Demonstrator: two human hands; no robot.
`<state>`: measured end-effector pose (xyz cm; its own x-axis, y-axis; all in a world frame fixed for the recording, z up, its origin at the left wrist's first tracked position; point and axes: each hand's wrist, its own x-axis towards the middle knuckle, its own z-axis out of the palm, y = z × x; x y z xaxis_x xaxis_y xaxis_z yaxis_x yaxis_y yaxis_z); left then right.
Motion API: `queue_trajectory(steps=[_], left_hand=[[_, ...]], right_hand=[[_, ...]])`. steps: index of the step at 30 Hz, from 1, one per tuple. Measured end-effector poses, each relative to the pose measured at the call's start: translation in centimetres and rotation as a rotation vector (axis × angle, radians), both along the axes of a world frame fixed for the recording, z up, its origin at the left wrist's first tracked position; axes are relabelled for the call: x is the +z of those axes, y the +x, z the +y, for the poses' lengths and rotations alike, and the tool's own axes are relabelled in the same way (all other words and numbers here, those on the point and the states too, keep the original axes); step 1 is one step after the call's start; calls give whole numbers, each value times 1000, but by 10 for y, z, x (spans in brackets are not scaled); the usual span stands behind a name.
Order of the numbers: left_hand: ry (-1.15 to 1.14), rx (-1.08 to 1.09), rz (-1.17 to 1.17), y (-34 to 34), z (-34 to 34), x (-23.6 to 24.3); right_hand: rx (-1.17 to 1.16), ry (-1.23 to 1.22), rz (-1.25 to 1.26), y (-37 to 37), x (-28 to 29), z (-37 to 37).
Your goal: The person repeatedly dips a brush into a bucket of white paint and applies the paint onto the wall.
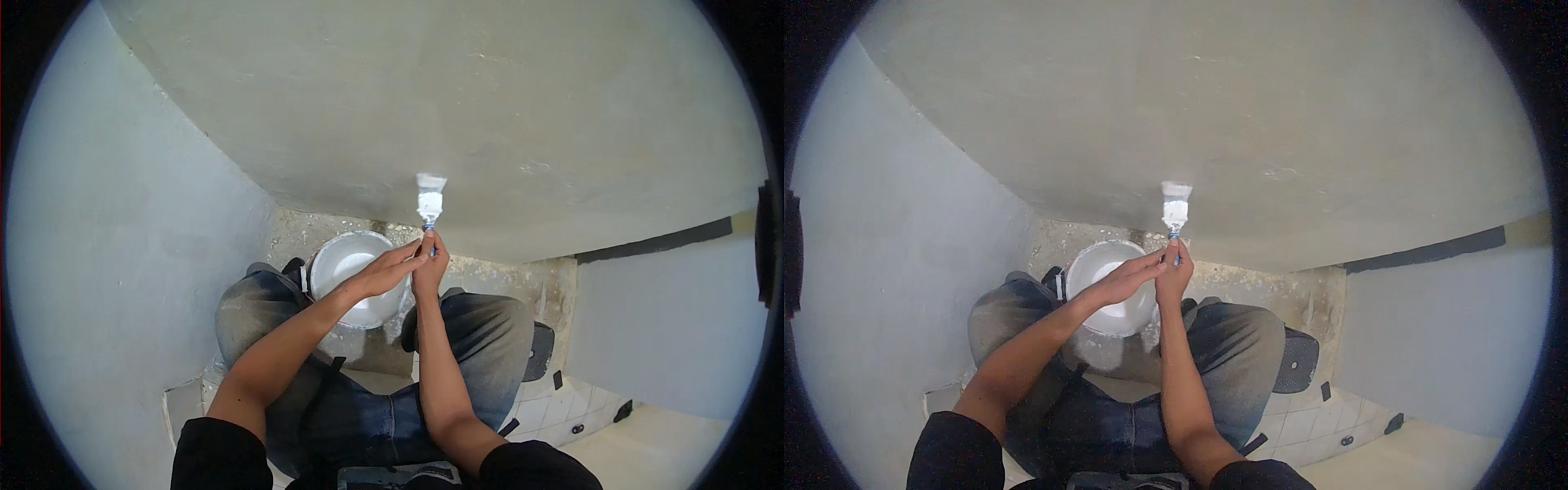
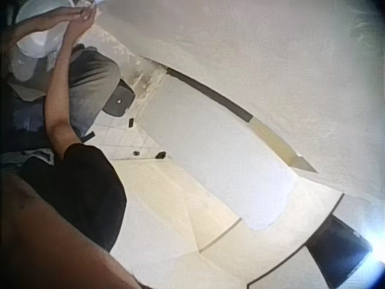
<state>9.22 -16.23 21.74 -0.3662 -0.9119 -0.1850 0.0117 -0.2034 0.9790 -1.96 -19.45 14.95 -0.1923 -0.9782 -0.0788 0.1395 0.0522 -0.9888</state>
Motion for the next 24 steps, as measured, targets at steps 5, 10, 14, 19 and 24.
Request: queue_trajectory(steps=[5, 10, 14, 19, 24], left_hand=[[115, -4, -247, 2, 0, -28], [136, -12, -262, 5, -3, -32], [97, -6, -317, 2, -3, -35], [56, -18, -375, 5, 0, -21], [2, 19, -450, 16, 3, -27]], right_hand=[[7, 220, 24, -14, -43, 3], [-36, 491, -111, -27, -71, 1], [-40, 522, -174, -21, -93, -2], [-18, 502, -162, -10, -118, -21], [19, 519, -246, 1, -111, -33]])
